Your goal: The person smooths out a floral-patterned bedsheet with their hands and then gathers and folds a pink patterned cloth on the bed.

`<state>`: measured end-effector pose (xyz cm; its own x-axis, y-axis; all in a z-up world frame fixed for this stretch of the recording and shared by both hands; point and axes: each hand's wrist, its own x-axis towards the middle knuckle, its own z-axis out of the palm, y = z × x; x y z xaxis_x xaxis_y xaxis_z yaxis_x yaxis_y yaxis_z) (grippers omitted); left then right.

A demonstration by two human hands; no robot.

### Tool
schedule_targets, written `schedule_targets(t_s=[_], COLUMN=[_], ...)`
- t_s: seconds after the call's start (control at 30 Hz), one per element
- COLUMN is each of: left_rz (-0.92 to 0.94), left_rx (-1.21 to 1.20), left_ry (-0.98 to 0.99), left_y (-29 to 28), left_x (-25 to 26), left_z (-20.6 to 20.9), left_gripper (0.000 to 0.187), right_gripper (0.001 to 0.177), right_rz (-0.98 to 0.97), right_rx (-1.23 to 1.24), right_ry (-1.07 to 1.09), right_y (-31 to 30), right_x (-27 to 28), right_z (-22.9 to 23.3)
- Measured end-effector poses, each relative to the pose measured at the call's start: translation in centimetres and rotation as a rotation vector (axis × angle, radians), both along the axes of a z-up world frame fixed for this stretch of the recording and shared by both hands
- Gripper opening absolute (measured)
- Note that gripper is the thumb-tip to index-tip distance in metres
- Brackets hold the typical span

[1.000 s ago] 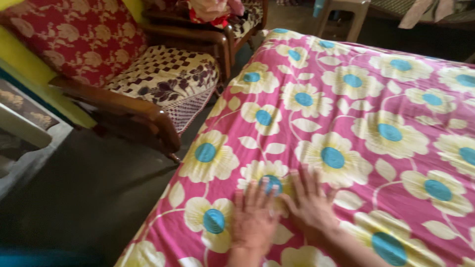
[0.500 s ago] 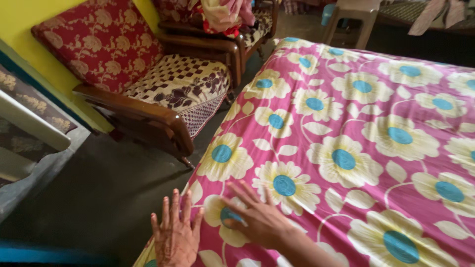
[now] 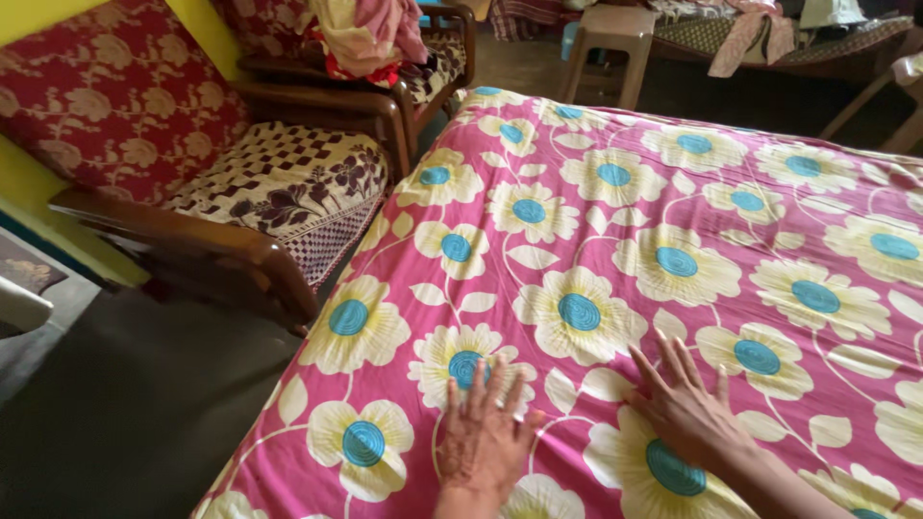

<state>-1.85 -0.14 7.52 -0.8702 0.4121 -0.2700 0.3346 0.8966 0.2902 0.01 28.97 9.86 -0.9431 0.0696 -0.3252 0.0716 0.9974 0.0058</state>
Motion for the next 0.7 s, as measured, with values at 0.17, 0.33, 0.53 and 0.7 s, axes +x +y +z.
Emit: schedule_targets(t_s=[0.17, 0.33, 0.53, 0.7], left_rz=[0.032, 0.027, 0.091, 0.141], left_rx=[0.226, 0.183, 0.063, 0.035], left_ry=[0.921, 0.9, 0.862, 0.871], left_y=[0.3, -5.2, -13.3, -17.1], left_x=[0.6, -0.6, -0.6, -0.1], left_z=[-3.0, -4.0, -3.9, -3.4], left_gripper=[0.067, 0.07, 0.07, 0.068], right_gripper=[0.081, 0.088, 0.085, 0.083], right_rz=[-0.032, 0.002, 0.053, 0.25], right_rx=[0.08, -0.077, -0.029, -0.096], right_ry=[-0.025, 0.105, -0.099, -0.188], right_y=[-0.4, -6.7, -17.9, -25.6], right_x=[0.0, -2.7, -4.9, -4.4], right_z=[-3.4, -5.3, 0.5, 4.3])
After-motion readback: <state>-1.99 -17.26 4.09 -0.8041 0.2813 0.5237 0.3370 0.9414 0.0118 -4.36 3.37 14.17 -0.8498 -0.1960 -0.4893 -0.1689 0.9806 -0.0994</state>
